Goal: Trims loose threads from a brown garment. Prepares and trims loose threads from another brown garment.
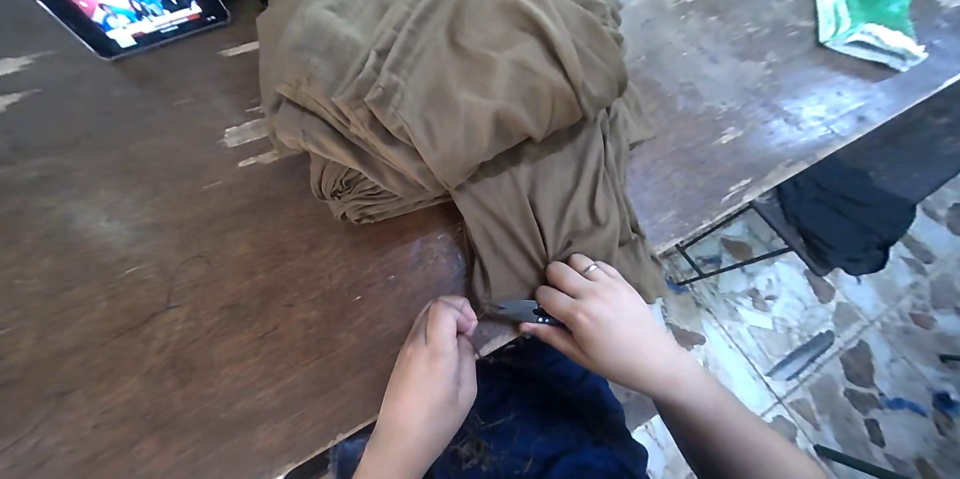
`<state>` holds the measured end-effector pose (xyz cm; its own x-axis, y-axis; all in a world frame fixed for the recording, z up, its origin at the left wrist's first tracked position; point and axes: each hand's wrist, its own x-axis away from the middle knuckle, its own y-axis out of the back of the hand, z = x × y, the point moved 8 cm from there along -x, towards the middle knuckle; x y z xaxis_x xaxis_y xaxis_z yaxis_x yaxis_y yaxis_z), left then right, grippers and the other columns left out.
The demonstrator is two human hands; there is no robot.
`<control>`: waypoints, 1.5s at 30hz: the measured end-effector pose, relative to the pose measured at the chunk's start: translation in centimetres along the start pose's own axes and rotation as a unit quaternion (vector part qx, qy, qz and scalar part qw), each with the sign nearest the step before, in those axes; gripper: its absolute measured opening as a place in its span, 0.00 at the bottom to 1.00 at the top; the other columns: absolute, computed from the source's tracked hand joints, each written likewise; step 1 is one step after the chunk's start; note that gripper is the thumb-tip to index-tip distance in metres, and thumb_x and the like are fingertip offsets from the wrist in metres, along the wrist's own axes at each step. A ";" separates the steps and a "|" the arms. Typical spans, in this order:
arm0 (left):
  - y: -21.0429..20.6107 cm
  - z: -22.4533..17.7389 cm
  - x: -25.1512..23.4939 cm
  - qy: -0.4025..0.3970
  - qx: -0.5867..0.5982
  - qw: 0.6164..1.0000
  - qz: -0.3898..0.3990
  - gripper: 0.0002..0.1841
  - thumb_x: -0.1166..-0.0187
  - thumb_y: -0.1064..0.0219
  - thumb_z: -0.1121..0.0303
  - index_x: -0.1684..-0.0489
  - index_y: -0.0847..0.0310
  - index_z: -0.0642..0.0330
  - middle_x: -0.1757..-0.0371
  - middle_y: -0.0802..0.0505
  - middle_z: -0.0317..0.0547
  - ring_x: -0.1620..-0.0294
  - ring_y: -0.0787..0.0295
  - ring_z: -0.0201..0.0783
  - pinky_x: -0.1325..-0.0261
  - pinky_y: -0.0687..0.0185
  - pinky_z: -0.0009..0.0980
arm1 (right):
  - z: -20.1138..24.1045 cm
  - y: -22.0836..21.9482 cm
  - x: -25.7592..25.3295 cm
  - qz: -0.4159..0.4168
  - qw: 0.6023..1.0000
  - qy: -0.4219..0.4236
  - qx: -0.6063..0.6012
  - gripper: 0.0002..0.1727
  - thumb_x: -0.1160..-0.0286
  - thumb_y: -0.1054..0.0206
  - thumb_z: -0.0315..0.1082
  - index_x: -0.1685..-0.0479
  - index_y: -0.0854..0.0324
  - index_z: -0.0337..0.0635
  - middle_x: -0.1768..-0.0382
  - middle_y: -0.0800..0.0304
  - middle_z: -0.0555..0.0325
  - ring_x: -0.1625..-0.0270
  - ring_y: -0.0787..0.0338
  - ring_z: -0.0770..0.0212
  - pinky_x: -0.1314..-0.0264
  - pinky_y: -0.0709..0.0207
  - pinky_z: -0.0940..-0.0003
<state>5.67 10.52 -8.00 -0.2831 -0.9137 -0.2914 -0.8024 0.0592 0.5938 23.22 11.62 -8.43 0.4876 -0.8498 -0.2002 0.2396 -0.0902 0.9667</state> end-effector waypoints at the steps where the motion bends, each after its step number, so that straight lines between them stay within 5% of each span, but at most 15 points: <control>1: -0.1 0.0 0.0 -0.001 0.005 1.000 -0.001 0.04 0.22 0.43 0.77 0.57 0.26 0.60 0.52 0.12 0.44 0.58 0.16 0.26 0.57 0.20 0.15 | 0.1 0.0 -0.1 -0.002 1.000 -0.007 0.012 0.32 0.16 0.49 0.64 0.73 0.18 0.46 0.68 0.17 0.52 0.59 0.13 0.44 0.63 0.22 0.52; 5: -0.1 -0.2 0.0 -0.017 0.064 0.998 0.019 0.02 0.21 0.42 0.75 0.57 0.27 0.60 0.53 0.12 0.42 0.56 0.16 0.23 0.54 0.20 0.14 | 0.2 -0.1 -0.3 -0.002 1.000 -0.021 0.004 0.31 0.15 0.48 0.61 0.75 0.17 0.46 0.68 0.16 0.52 0.59 0.13 0.45 0.64 0.22 0.52; 7: -0.1 -1.3 0.7 -0.039 0.129 0.982 0.131 0.01 0.20 0.38 0.73 0.59 0.22 0.59 0.58 0.10 0.41 0.59 0.13 0.24 0.55 0.16 0.18 | -0.7 0.3 0.0 0.000 0.998 -0.013 -0.068 0.31 0.14 0.48 0.61 0.74 0.19 0.44 0.69 0.17 0.51 0.61 0.14 0.46 0.63 0.22 0.51; 11: -0.6 -4.2 4.2 0.019 -0.008 0.910 0.414 0.14 0.21 0.33 0.76 0.40 0.10 0.60 0.44 0.04 0.53 0.38 0.08 0.55 0.37 0.14 0.54 | -2.9 1.9 1.2 0.006 0.980 -0.016 -0.198 0.31 0.13 0.48 0.61 0.73 0.26 0.41 0.69 0.24 0.52 0.65 0.22 0.56 0.62 0.27 0.61; 16: 1.6 -4.8 1.8 -0.029 -0.135 0.959 0.246 0.10 0.30 0.24 0.66 0.53 0.08 0.54 0.67 0.03 0.39 0.62 0.05 0.45 0.55 0.14 0.47 | -3.6 3.4 1.8 -0.048 0.949 -0.001 -0.312 0.28 0.12 0.44 0.57 0.72 0.28 0.40 0.70 0.29 0.59 0.66 0.30 0.73 0.64 0.36 0.80; 19: 0.5 -5.6 1.3 -0.054 -0.131 0.951 0.274 0.26 0.42 0.15 0.62 0.40 0.10 0.49 0.49 0.04 0.37 0.45 0.08 0.46 0.52 0.14 0.50 | -3.1 4.8 1.9 -0.091 0.931 0.015 -0.354 0.28 0.13 0.41 0.55 0.70 0.28 0.36 0.69 0.29 0.58 0.64 0.29 0.75 0.61 0.36 0.84; 23: 0.7 -6.1 1.2 -0.052 -0.131 0.945 0.294 0.15 0.27 0.28 0.72 0.43 0.08 0.50 0.52 0.02 0.41 0.47 0.05 0.48 0.50 0.13 0.51 | -3.2 5.4 2.0 -0.124 0.923 0.001 -0.366 0.28 0.14 0.38 0.54 0.69 0.26 0.34 0.70 0.26 0.56 0.65 0.28 0.74 0.59 0.34 0.82; 27: 2.7 -5.8 -0.2 -0.065 -0.138 0.974 0.169 0.16 0.27 0.28 0.56 0.46 0.08 0.53 0.69 0.04 0.34 0.67 0.07 0.39 0.59 0.16 0.42 | -3.6 5.1 2.3 -0.156 0.903 0.008 -0.399 0.23 0.16 0.35 0.51 0.69 0.30 0.40 0.67 0.28 0.61 0.63 0.29 0.78 0.57 0.35 0.84; 31: -0.3 -4.6 -3.0 -0.014 -0.107 0.993 0.049 0.37 0.35 0.21 0.52 0.21 0.21 0.50 0.52 0.10 0.50 0.56 0.12 0.47 0.58 0.14 0.43 | -2.3 5.5 1.9 -0.211 0.887 0.011 -0.411 0.18 0.27 0.23 0.42 0.66 0.30 0.44 0.64 0.25 0.63 0.58 0.24 0.79 0.52 0.30 0.85; 33: -1.0 -2.9 -4.4 0.030 -0.086 0.996 -0.005 0.35 0.39 0.28 0.74 0.22 0.18 0.51 0.52 0.08 0.54 0.57 0.09 0.48 0.58 0.13 0.45 | -2.3 6.1 2.0 -0.253 0.908 -0.002 -0.333 0.14 0.29 0.26 0.34 0.66 0.29 0.40 0.63 0.22 0.57 0.59 0.22 0.75 0.53 0.27 0.85; 36: 2.0 -2.3 -5.6 0.047 0.144 0.987 -0.050 0.26 0.22 0.46 0.80 0.25 0.18 0.58 0.39 0.06 0.40 0.43 0.09 0.25 0.38 0.13 0.25 | -6.1 9.0 3.1 -0.305 0.934 -0.082 -0.169 0.16 0.34 0.28 0.38 0.56 0.24 0.36 0.58 0.17 0.51 0.56 0.18 0.70 0.54 0.24 0.79; 39: 4.2 -4.0 -7.4 0.044 0.277 0.960 -0.024 0.22 0.18 0.50 0.80 0.35 0.12 0.57 0.43 0.05 0.32 0.52 0.08 0.22 0.49 0.11 0.23 | -8.3 13.7 3.1 -0.338 0.916 -0.071 -0.203 0.16 0.31 0.28 0.40 0.48 0.23 0.47 0.52 0.12 0.67 0.57 0.15 0.79 0.56 0.20 0.81; 41: 5.8 -5.4 -9.9 0.017 0.250 0.968 -0.026 0.23 0.19 0.52 0.80 0.35 0.13 0.58 0.38 0.07 0.32 0.45 0.09 0.24 0.41 0.12 0.28 | -7.1 17.1 1.7 -0.417 0.876 0.007 -0.242 0.12 0.30 0.26 0.34 0.56 0.25 0.57 0.41 0.14 0.76 0.45 0.10 0.77 0.47 0.13 0.78; 43: 7.2 -5.4 -13.4 0.005 0.255 0.964 -0.076 0.24 0.17 0.53 0.77 0.24 0.23 0.62 0.27 0.13 0.40 0.34 0.13 0.29 0.32 0.15 0.34 | -5.9 18.7 -0.7 -0.476 0.826 0.081 -0.290 0.13 0.29 0.30 0.25 0.56 0.27 0.54 0.30 0.20 0.65 0.37 0.12 0.67 0.43 0.12 0.71; 45: 7.5 -3.6 -16.9 0.035 0.267 0.957 -0.108 0.32 0.13 0.48 0.70 0.07 0.46 0.55 0.08 0.38 0.48 0.13 0.33 0.36 0.18 0.27 0.39 | -4.7 18.6 -3.5 -0.439 0.829 0.120 -0.324 0.13 0.25 0.34 0.23 0.50 0.29 0.49 0.24 0.26 0.57 0.25 0.16 0.55 0.33 0.10 0.59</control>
<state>6.33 24.91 4.08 -0.0598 -0.9517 -0.3013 -0.9975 0.0458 0.0531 29.92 15.35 9.45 0.0201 -0.4692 -0.8829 0.9541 -0.2549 0.1572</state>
